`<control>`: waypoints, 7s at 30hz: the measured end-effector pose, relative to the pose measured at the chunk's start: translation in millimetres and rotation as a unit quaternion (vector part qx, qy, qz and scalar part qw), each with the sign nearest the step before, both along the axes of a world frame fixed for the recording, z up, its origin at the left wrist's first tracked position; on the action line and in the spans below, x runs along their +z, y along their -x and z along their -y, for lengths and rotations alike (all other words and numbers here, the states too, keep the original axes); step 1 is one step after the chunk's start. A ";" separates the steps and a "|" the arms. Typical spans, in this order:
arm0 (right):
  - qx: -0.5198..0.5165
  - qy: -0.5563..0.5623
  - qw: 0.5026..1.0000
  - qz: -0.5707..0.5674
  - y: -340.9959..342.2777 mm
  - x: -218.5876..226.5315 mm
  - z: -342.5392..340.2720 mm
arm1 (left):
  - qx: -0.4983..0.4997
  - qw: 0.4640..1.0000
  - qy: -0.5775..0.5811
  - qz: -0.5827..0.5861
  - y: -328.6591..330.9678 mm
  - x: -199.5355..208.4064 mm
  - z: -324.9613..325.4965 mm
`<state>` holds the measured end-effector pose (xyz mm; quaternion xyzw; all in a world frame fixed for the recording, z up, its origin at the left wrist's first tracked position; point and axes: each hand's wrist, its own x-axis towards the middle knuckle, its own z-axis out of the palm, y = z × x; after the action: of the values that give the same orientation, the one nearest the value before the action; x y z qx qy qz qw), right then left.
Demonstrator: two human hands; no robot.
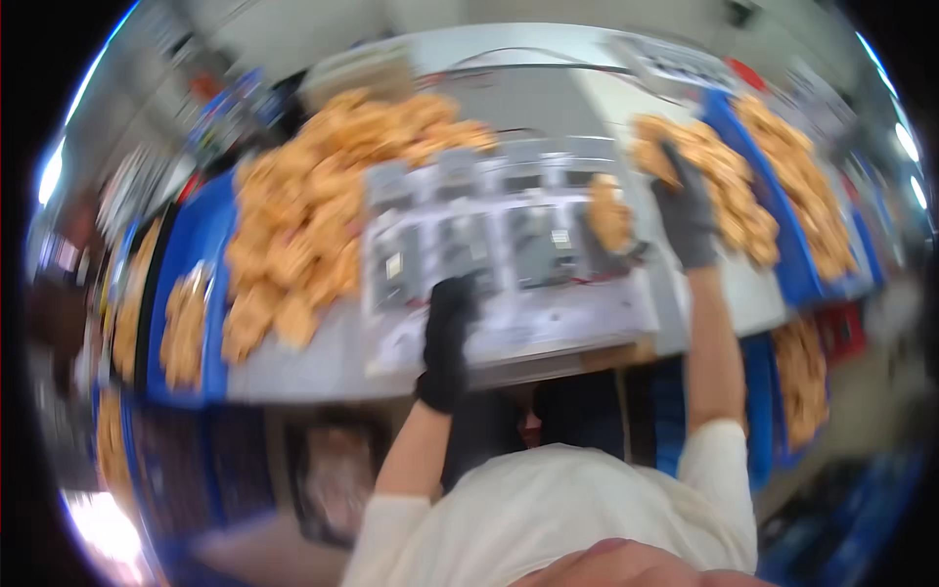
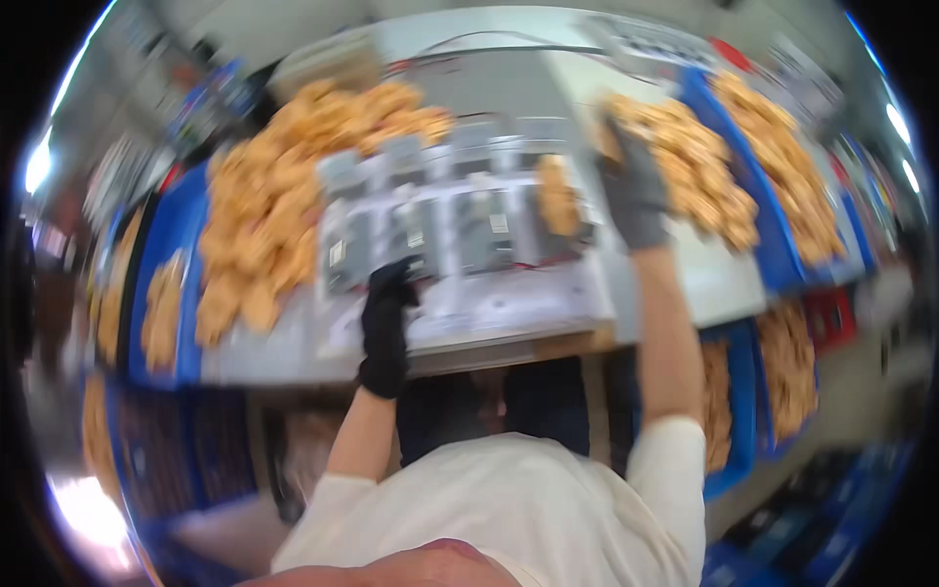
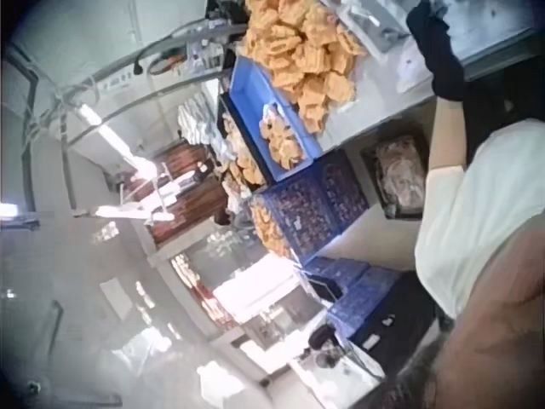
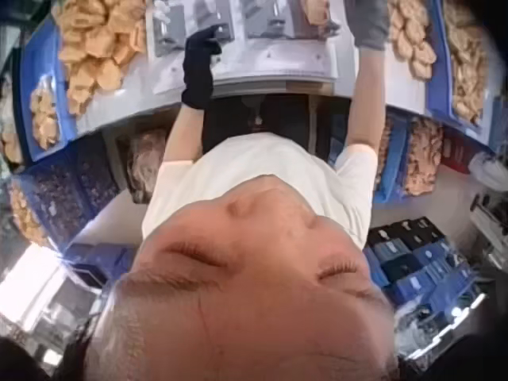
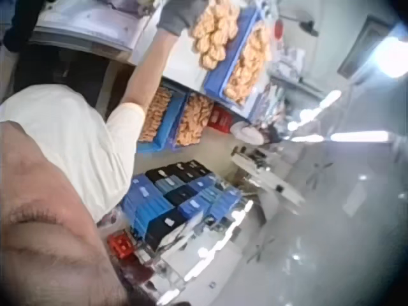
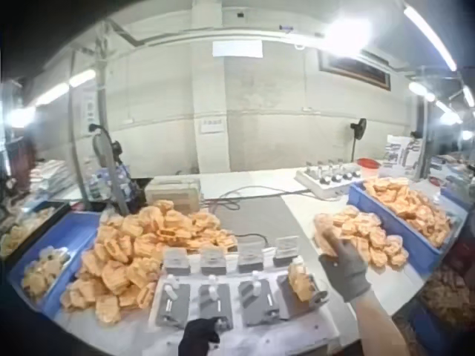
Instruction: The person is picking up yellow plastic toy components from storage bins and placing them into a testing or assembly jig on a workbench.
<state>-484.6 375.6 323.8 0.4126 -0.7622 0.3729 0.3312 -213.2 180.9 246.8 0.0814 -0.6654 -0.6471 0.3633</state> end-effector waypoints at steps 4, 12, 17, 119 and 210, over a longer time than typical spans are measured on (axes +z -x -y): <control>-0.052 -0.199 0.979 0.003 50.6 -94.7 -69.4 | 0.138 0.980 0.145 -0.008 -14.1 6.7 -13.4; -0.248 -0.399 0.882 0.041 107.7 -151.5 -101.9 | 0.328 0.917 0.222 0.052 -68.1 16.7 39.2; -0.219 -0.245 0.945 0.003 61.5 -104.8 -90.1 | 0.516 0.723 0.316 0.334 -105.9 -17.0 115.5; 0.023 0.139 0.935 0.325 -93.1 -99.0 -91.0 | 0.437 0.863 0.252 -0.002 -55.8 -2.8 66.7; 0.051 -0.283 0.891 0.353 -35.2 28.5 11.1 | -0.199 0.974 0.096 -0.057 104.0 -2.7 -114.6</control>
<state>-449.4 364.5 352.2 0.3686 -0.8800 0.2788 -0.1095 -317.2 295.5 244.1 -0.1248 -0.7055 -0.6432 0.2701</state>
